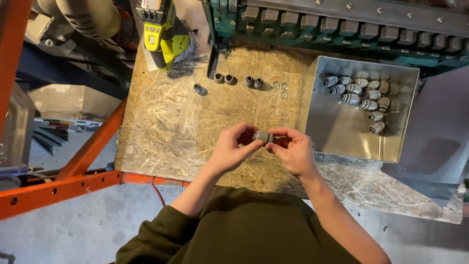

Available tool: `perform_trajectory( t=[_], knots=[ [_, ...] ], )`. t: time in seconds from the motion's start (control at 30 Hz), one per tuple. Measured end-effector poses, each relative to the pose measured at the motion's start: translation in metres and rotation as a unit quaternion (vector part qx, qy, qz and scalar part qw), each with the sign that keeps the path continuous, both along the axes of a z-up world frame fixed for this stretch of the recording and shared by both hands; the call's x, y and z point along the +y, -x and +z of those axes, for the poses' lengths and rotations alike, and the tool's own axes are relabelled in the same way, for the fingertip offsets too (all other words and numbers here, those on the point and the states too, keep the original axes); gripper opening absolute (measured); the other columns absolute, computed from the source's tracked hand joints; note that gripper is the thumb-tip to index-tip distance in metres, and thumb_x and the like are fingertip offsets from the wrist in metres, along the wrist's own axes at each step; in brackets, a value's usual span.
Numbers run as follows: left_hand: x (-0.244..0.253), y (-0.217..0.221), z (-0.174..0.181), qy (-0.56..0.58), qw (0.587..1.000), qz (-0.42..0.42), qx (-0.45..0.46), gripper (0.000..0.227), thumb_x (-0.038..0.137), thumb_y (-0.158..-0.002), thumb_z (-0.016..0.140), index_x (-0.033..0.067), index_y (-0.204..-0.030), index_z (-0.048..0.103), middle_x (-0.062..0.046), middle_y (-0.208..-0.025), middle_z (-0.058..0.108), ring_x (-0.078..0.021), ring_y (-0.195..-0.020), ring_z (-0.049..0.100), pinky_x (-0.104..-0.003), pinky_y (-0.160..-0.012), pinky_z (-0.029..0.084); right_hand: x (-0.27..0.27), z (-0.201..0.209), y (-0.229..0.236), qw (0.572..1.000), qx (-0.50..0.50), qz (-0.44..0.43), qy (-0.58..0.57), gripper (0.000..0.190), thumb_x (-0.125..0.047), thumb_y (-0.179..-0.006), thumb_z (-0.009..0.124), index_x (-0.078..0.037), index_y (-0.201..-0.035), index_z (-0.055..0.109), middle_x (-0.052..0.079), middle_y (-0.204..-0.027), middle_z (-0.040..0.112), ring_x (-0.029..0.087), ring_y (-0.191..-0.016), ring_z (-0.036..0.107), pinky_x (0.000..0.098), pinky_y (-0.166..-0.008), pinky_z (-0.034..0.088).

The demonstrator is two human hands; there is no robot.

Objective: The person repeatedly picks up small metal fittings from a metal bin, unscrews them by hand into separate components, and places the parts on the workbench. The process is repeated for several fittings throughout the clip.

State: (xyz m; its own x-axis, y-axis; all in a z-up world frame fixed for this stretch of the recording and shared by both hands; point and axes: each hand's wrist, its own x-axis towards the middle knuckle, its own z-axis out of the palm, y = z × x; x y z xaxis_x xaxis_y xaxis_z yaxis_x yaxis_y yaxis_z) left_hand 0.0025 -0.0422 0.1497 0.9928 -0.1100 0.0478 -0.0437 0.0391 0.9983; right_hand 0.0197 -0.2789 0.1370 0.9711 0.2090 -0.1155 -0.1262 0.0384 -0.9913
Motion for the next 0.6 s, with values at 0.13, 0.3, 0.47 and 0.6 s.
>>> perform_trajectory(
  t=[0.13, 0.3, 0.47, 0.6],
  knots=[
    [-0.006, 0.002, 0.012, 0.028, 1.000, -0.004, -0.003, 0.071, 0.001, -0.081, 0.105, 0.0024, -0.145, 0.075, -0.018, -0.128, 0.075, -0.0258, -0.096, 0.079, -0.046, -0.090, 0.073, 0.003, 0.015, 0.002, 1.000, -0.020, -0.011, 0.013, 0.041, -0.003, -0.092, 0.102, 0.008, -0.128, 0.088, 0.022, -0.114, 0.085, 0.016, -0.084, 0.078, 0.0343, -0.071, 0.071],
    [-0.004, 0.005, 0.008, 0.049, 0.997, -0.005, 0.052, 0.036, 0.007, -0.093, 0.097, 0.0000, -0.126, 0.084, -0.014, -0.103, 0.077, -0.0177, -0.083, 0.077, -0.037, -0.077, 0.072, 0.003, 0.014, 0.006, 0.999, -0.044, -0.011, 0.012, 0.043, -0.002, -0.088, 0.104, 0.005, -0.128, 0.089, 0.021, -0.118, 0.086, 0.014, -0.088, 0.076, 0.0339, -0.074, 0.070],
    [-0.005, 0.003, 0.007, 0.069, 0.997, -0.013, 0.028, 0.082, 0.011, -0.077, 0.112, 0.0032, -0.150, 0.075, -0.021, -0.126, 0.076, -0.0219, -0.094, 0.077, -0.045, -0.090, 0.075, 0.001, 0.012, 0.004, 0.998, -0.056, -0.018, -0.004, 0.047, 0.002, -0.084, 0.105, 0.007, -0.127, 0.088, 0.021, -0.120, 0.084, 0.020, -0.097, 0.083, 0.0402, -0.085, 0.074],
    [-0.008, 0.004, -0.006, 0.052, 0.998, 0.011, 0.041, 0.037, 0.007, -0.090, 0.101, 0.0011, -0.121, 0.083, -0.012, -0.094, 0.077, -0.0168, -0.077, 0.079, -0.034, -0.074, 0.069, 0.003, 0.014, 0.006, 0.998, -0.056, -0.025, 0.010, 0.045, 0.000, -0.083, 0.107, 0.005, -0.125, 0.090, 0.019, -0.119, 0.085, 0.016, -0.096, 0.078, 0.0350, -0.082, 0.071]
  ],
)
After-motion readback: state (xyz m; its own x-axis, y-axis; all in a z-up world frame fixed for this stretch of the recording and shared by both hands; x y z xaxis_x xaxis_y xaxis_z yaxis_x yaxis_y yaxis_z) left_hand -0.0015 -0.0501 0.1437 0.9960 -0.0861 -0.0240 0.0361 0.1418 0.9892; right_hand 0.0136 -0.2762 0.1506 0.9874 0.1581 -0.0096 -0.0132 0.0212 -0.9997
